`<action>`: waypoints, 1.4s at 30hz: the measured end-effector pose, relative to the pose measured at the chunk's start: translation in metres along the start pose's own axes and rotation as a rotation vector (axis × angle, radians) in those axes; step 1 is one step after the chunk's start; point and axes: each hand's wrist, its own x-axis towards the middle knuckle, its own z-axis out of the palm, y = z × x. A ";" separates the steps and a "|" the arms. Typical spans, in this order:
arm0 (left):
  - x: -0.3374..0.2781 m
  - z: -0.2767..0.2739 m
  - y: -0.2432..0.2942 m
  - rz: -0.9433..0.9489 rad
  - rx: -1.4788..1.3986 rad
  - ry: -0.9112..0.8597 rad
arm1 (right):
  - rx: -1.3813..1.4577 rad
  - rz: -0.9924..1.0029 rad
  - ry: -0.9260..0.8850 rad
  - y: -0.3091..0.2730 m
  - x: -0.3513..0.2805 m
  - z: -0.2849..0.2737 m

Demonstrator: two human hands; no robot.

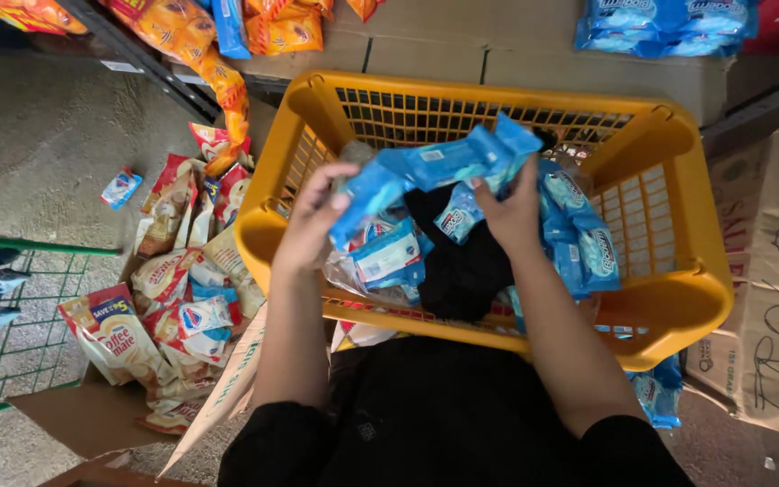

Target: Sorting and arranging individual soap packets from a basket onto shelves or into stacks.

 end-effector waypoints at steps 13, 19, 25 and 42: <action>-0.004 0.000 0.036 0.348 0.198 0.160 | -0.129 0.158 -0.365 -0.018 -0.029 0.038; -0.025 0.035 0.018 0.562 0.528 -0.077 | 0.451 0.333 -0.067 -0.005 -0.011 0.023; -0.037 0.070 -0.053 0.387 1.238 -0.284 | 0.874 0.537 0.062 -0.017 -0.003 0.006; -0.019 0.075 -0.136 0.299 0.282 0.100 | -0.221 0.004 -0.424 -0.122 -0.023 0.032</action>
